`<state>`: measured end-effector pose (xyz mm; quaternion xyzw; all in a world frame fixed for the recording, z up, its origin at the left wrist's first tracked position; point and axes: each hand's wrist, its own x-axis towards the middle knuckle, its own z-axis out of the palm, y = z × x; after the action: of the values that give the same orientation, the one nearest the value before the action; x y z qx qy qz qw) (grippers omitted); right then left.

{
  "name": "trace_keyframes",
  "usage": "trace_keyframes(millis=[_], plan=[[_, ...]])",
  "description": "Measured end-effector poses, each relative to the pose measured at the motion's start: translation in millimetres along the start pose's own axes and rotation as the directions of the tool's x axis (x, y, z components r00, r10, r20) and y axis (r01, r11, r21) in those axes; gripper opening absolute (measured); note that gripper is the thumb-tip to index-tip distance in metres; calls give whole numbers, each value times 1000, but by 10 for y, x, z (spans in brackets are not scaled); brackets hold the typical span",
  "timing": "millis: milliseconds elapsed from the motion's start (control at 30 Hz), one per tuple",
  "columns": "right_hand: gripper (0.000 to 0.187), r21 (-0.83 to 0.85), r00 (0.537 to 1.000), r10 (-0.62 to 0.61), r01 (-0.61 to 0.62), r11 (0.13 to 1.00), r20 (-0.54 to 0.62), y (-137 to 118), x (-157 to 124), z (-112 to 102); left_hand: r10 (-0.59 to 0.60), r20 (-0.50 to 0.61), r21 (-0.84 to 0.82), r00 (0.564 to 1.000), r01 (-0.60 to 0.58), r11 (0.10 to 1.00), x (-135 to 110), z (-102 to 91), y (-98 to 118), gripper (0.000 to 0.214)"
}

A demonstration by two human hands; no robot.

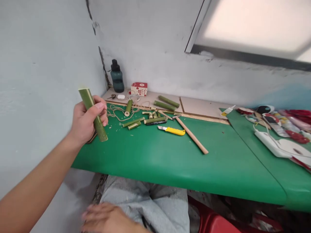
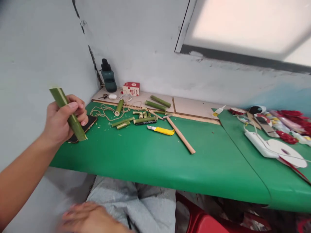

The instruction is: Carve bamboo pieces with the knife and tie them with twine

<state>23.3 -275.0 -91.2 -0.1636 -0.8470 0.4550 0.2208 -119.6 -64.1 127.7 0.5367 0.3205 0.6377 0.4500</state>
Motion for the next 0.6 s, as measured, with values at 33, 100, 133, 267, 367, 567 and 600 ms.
trace_keyframes(millis=[33, 100, 133, 267, 367, 567, 600], plan=[[44, 24, 982, 119, -117, 993, -148, 46, -189, 38, -5, -7, 27, 1000, 5, 1000, -141, -60, -7, 22], [48, 125, 738, 492, -494, 860, -462, 104, -477, 134, -31, -44, 32, 999, 33, 999, -438, -149, -59, 21], [54, 174, 642, 601, -601, 780, -476, 106, -548, 199, -45, -64, 8, 997, 45, 999, -577, -174, -91, 21], [65, 136, 862, 507, -504, 853, 17, -31, -413, 488, -96, -90, -57, 991, 92, 994, -932, -178, -122, 20], [35, 130, 897, 435, -442, 888, 77, -141, -244, 539, -86, -43, -69, 995, 83, 994, -973, -173, -7, 23], [39, 126, 903, 425, -416, 901, -57, -300, -396, -68, -259, -24, -218, 966, 247, 944, -846, -133, 67, 39], [39, 168, 890, 434, -410, 896, -142, -361, -456, -257, -288, -37, -238, 957, 271, 933, -813, -82, 14, 41]])
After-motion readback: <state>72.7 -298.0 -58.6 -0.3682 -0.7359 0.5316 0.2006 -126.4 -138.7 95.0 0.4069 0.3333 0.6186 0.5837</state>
